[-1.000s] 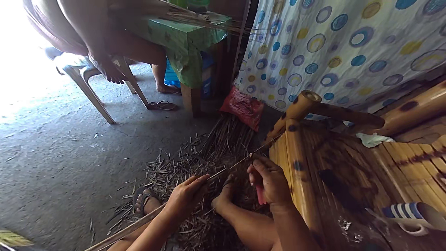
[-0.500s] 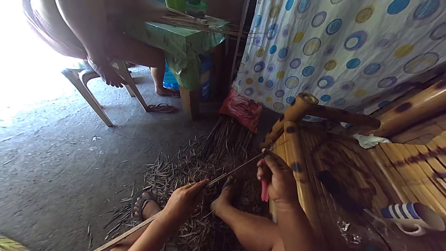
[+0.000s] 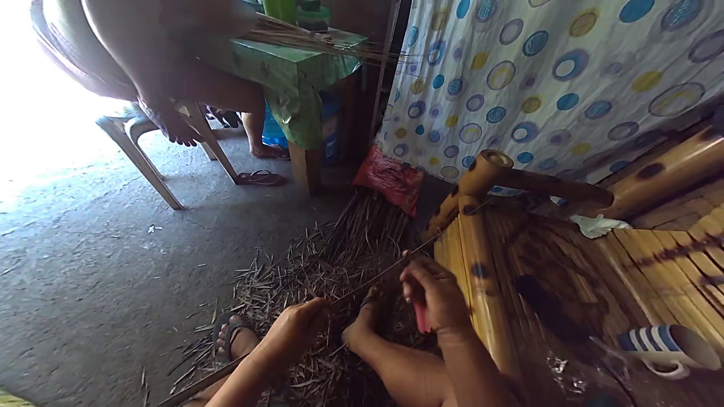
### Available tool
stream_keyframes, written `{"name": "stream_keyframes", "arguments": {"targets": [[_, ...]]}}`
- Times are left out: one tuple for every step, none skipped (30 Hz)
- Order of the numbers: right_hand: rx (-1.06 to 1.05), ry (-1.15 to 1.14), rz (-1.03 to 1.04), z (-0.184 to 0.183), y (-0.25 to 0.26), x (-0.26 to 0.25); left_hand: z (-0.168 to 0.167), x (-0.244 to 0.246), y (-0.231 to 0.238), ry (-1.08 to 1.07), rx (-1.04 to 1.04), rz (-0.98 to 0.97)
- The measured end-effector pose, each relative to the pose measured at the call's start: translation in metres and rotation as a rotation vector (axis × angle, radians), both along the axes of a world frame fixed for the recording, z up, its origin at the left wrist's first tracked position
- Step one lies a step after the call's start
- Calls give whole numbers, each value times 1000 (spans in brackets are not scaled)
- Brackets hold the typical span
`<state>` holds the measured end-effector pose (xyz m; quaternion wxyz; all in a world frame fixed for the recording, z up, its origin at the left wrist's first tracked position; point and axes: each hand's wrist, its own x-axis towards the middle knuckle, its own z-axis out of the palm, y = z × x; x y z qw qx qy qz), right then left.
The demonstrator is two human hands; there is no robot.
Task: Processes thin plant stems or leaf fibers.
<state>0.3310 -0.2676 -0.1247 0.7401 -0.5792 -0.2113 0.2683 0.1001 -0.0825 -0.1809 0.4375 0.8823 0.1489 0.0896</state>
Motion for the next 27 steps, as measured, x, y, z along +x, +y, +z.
{"name": "stream_keyframes", "arguments": {"targets": [[28, 3, -59, 3, -3, 11, -1, 0, 1, 9, 4, -9], [65, 17, -124, 6, -6, 20, -2, -1, 3, 25, 5, -18], [101, 37, -181, 8, -7, 27, -2, -1, 3, 40, -3, -26], [118, 46, -213, 8, -7, 30, -3, 0, 3, 51, -9, -30], [103, 26, -203, 6, -6, 29, -3, 1, 3, 56, -16, -28], [68, -8, -147, 2, -5, 23, -3, 1, 2, 55, -23, -24], [29, -32, -60, -3, -3, 14, -3, 3, 1, 48, -32, -19], [-6, -36, 32, -8, 1, 1, -3, 4, 0, 39, -39, -13], [-32, -15, 108, -12, 5, -14, -2, 4, -1, 31, -46, -6], [-52, 20, 149, -13, 10, -28, -2, 4, -1, 29, -49, 1], [-58, 59, 157, -15, 14, -38, -3, 3, 0, 25, -45, 8], [-59, 78, 147, -16, 16, -41, -4, 3, 0, 14, -33, 16], [-54, 79, 127, -16, 17, -37, -6, 2, 2, 5, -12, 22], [-51, 72, 102, -14, 15, -28, -8, 1, 3, 2, 14, 29], [-53, 72, 66, -11, 12, -16, -10, -1, 5, 4, 40, 41], [-50, 82, 19, -7, 8, -3, -12, -2, 6, 12, 66, 58], [-44, 91, -40, -3, 4, 10, -13, -3, 7, 19, 86, 75], [-33, 99, -108, 1, -1, 23, -14, -4, 9, 18, 100, 86], [-24, 109, -175, 5, -6, 34, -16, -5, 10, 8, 112, 93], [-15, 114, -238, 8, -12, 45, -18, -6, 12, -2, 121, 94], [-4, 111, -298, 11, -18, 54, -20, -7, 13, -5, 121, 92], [7, 107, -356, 13, -24, 62, -20, -8, 15, -4, 116, 88], [34, 99, -415, 15, -29, 69, -19, -9, 17, -5, 117, 85], [52, 80, -466, 17, -34, 76, -18, -9, 19, -1, 119, 83], [60, 54, -505, 18, -42, 84, -18, -10, 22, 10, 122, 85], [76, 24, -552, 16, -53, 92, -18, -11, 24, 33, 122, 95], [91, 0, -614, 16, -63, 98, -18, -13, 25, 60, 119, 113]]}}
